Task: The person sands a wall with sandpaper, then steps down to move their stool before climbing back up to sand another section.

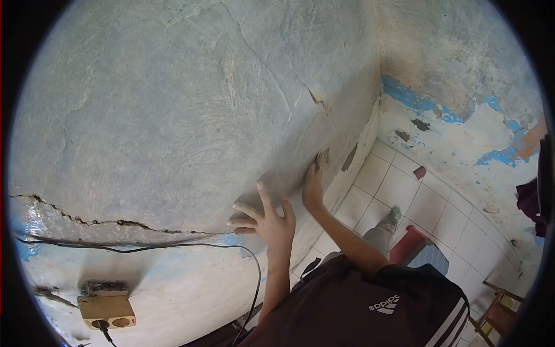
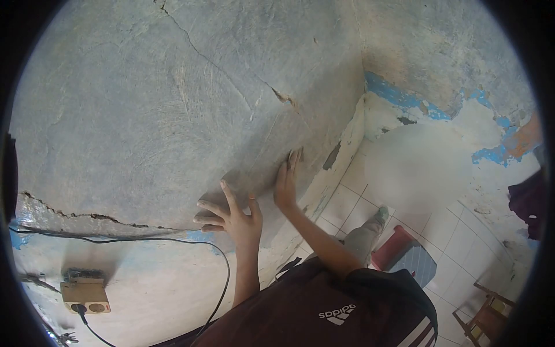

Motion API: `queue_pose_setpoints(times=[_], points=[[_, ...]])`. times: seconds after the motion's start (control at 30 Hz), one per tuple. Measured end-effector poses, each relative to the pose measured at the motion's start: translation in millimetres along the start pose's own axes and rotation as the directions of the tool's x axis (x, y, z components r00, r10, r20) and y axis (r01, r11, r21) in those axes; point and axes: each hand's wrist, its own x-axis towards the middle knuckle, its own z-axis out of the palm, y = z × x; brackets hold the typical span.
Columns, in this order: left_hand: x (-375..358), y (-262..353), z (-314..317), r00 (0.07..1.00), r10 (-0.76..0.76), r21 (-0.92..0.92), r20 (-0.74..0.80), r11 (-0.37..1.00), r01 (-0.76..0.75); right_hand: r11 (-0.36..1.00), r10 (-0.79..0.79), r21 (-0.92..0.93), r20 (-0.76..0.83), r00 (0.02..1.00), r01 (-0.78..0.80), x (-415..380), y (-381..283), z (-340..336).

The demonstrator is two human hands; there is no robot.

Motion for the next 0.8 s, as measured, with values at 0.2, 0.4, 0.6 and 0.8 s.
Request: queue_pose_setpoints(times=[0.2,0.4,0.6,0.8], points=[[4,19,3,0.998,-0.059,-0.065,-0.011,0.996,0.058,0.995,-0.067,-0.07,0.131,0.989,0.077,-4,3,-14],[12,53,17,0.991,-0.131,-0.085,-0.015,0.988,0.129,0.948,-0.102,-0.273,0.216,0.971,0.16,33,11,-28],[24,94,25,0.987,-0.145,-0.149,-0.066,0.98,0.134,0.968,-0.118,-0.188,0.236,0.964,0.165,83,0,-57],[41,140,29,0.983,-0.162,-0.205,-0.091,0.969,0.141,0.997,-0.077,0.006,0.219,0.973,0.078,158,-27,-86]])
